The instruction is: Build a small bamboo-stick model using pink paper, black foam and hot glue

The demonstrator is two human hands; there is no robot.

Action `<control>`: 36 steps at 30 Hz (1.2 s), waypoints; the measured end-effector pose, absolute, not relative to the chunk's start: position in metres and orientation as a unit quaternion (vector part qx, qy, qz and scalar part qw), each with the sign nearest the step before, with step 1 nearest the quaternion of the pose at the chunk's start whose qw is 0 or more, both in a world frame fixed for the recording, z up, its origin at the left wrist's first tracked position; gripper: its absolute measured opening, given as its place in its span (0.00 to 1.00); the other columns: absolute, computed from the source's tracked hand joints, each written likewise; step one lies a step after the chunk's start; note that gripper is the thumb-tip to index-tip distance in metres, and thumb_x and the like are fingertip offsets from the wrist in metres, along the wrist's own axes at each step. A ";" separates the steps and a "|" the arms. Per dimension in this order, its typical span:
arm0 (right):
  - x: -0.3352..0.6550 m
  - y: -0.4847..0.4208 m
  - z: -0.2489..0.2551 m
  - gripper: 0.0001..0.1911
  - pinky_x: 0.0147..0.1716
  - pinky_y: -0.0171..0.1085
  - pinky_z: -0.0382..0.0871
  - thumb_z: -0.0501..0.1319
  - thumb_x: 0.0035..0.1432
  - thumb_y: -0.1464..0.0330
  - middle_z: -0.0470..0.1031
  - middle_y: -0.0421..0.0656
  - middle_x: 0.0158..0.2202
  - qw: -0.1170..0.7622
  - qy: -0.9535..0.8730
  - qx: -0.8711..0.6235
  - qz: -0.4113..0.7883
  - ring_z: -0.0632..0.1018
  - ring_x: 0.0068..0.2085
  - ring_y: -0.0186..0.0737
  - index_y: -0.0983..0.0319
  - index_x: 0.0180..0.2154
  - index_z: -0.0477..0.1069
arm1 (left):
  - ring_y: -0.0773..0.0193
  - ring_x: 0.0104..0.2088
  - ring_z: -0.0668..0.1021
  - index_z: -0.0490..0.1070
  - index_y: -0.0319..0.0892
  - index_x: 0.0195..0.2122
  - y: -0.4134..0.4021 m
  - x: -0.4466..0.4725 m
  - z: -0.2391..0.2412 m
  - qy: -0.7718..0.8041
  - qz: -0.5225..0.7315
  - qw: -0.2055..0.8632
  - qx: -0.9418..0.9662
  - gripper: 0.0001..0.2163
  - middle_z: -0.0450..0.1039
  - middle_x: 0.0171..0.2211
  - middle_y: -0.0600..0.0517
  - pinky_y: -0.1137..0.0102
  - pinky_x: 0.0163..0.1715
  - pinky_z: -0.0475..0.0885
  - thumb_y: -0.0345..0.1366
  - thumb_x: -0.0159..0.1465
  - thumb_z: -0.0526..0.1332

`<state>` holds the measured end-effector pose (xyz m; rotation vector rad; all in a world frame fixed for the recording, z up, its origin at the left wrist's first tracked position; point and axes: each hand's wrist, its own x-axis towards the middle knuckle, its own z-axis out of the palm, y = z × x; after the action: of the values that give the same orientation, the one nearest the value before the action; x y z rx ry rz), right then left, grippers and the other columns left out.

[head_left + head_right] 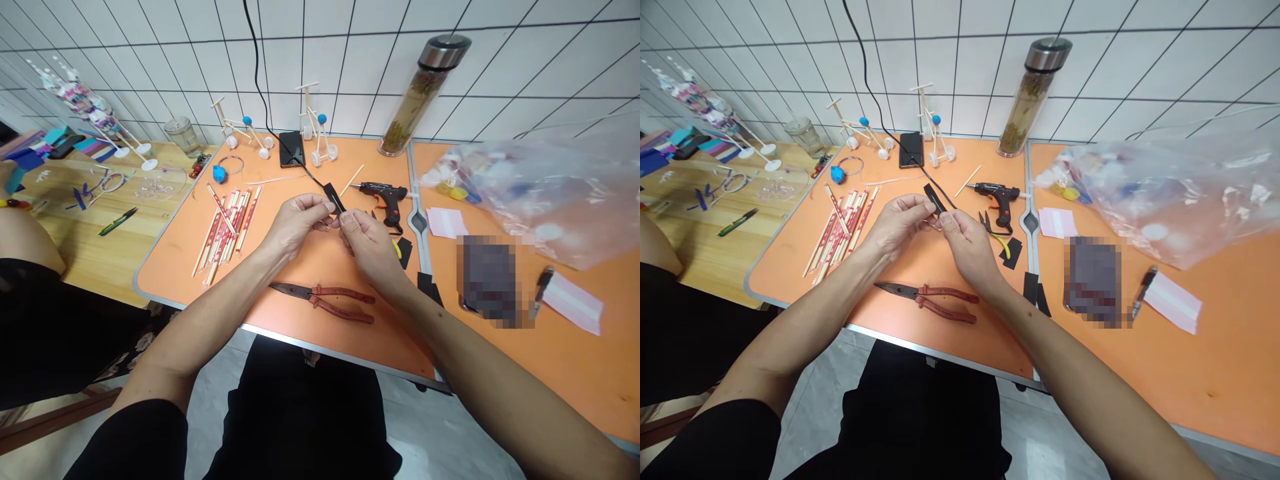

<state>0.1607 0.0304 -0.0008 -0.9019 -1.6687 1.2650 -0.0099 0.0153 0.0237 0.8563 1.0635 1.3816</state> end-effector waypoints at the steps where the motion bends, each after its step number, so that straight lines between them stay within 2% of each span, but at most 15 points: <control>1: 0.161 0.031 -0.001 0.33 0.32 0.40 0.62 0.62 0.70 0.34 0.63 0.37 0.27 0.418 -0.665 -0.360 0.503 0.68 0.33 0.42 0.57 0.39 0.76 | 0.70 0.28 0.81 0.79 0.40 0.29 0.015 -0.010 0.024 0.454 0.586 0.563 0.364 0.14 0.81 0.26 0.52 0.76 0.32 0.73 0.38 0.60 0.82; 10: 0.161 0.030 0.002 0.33 0.33 0.41 0.63 0.62 0.71 0.34 0.62 0.37 0.27 0.415 -0.670 -0.355 0.503 0.68 0.33 0.42 0.57 0.39 0.76 | 0.70 0.29 0.81 0.80 0.40 0.28 0.015 -0.010 0.022 0.451 0.585 0.566 0.366 0.11 0.81 0.26 0.52 0.76 0.33 0.73 0.34 0.60 0.80; 21: 0.161 0.031 0.002 0.32 0.33 0.41 0.65 0.62 0.71 0.34 0.60 0.37 0.26 0.415 -0.673 -0.354 0.499 0.70 0.34 0.43 0.56 0.36 0.73 | 0.70 0.29 0.80 0.80 0.40 0.28 0.015 -0.009 0.019 0.456 0.574 0.561 0.385 0.09 0.82 0.27 0.52 0.75 0.35 0.72 0.34 0.59 0.78; 31: 0.163 0.031 0.002 0.32 0.32 0.41 0.61 0.61 0.72 0.34 0.63 0.38 0.28 0.412 -0.675 -0.357 0.497 0.68 0.33 0.41 0.57 0.37 0.73 | 0.69 0.30 0.82 0.79 0.40 0.29 0.014 -0.009 0.020 0.461 0.573 0.560 0.381 0.06 0.81 0.28 0.52 0.75 0.35 0.74 0.32 0.59 0.74; 36: 0.163 0.031 0.002 0.33 0.32 0.41 0.59 0.61 0.72 0.34 0.63 0.37 0.28 0.413 -0.672 -0.358 0.500 0.66 0.32 0.41 0.57 0.38 0.74 | 0.68 0.31 0.83 0.77 0.41 0.33 0.012 -0.009 0.024 0.458 0.576 0.561 0.379 0.08 0.81 0.30 0.54 0.74 0.34 0.74 0.32 0.58 0.75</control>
<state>0.1631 0.0313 0.0016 -0.9010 -1.6902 1.2567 -0.0092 0.0124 0.0236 0.8919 1.0788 1.3574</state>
